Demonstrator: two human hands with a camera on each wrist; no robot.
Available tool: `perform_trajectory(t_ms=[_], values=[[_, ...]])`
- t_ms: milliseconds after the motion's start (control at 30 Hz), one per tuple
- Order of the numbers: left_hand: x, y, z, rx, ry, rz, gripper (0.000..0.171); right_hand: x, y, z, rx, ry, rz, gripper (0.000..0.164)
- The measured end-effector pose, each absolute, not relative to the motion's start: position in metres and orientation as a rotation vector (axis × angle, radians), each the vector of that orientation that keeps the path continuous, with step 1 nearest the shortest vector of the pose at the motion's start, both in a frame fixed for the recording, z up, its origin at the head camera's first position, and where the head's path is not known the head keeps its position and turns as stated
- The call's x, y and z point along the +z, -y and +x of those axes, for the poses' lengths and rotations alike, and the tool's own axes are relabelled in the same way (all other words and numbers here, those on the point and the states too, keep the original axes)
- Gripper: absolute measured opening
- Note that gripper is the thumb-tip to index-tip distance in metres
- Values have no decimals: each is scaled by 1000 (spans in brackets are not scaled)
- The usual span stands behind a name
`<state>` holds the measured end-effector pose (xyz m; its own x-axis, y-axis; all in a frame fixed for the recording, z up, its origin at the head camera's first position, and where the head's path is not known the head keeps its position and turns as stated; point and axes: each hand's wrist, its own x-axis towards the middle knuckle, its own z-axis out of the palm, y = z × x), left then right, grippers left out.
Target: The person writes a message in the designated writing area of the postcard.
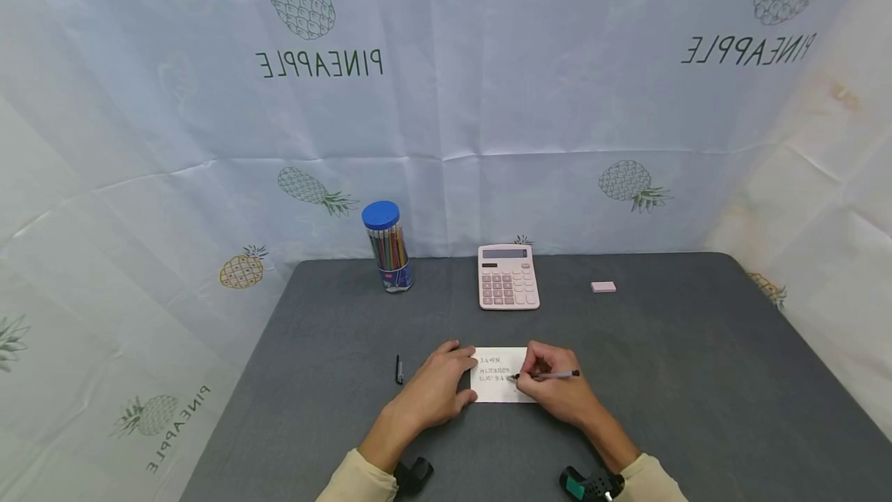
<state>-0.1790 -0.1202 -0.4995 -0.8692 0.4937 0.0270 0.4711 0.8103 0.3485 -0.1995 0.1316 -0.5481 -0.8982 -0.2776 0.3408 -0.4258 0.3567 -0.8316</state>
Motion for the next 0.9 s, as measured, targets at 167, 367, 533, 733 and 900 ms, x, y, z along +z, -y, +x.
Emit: perform_trajectory(t_ms=[167,367,533,733,900], values=[[-499,120,-179,544,-2931,784,48,-548,-132,-200,1592,2485,674,34],[-500,120,-180,542,-2936,788,47,-548,-132,-200,1577,2500,697,34],[-501,120,-180,539,-2936,784,48,-546,-132,-200,1572,2499,675,32],[-502,120,-180,523,-2934,773,49,-546,-132,-200,1564,2508,659,33],[-502,120,-180,519,-2933,774,49,-547,-132,-199,1552,2480,681,33]])
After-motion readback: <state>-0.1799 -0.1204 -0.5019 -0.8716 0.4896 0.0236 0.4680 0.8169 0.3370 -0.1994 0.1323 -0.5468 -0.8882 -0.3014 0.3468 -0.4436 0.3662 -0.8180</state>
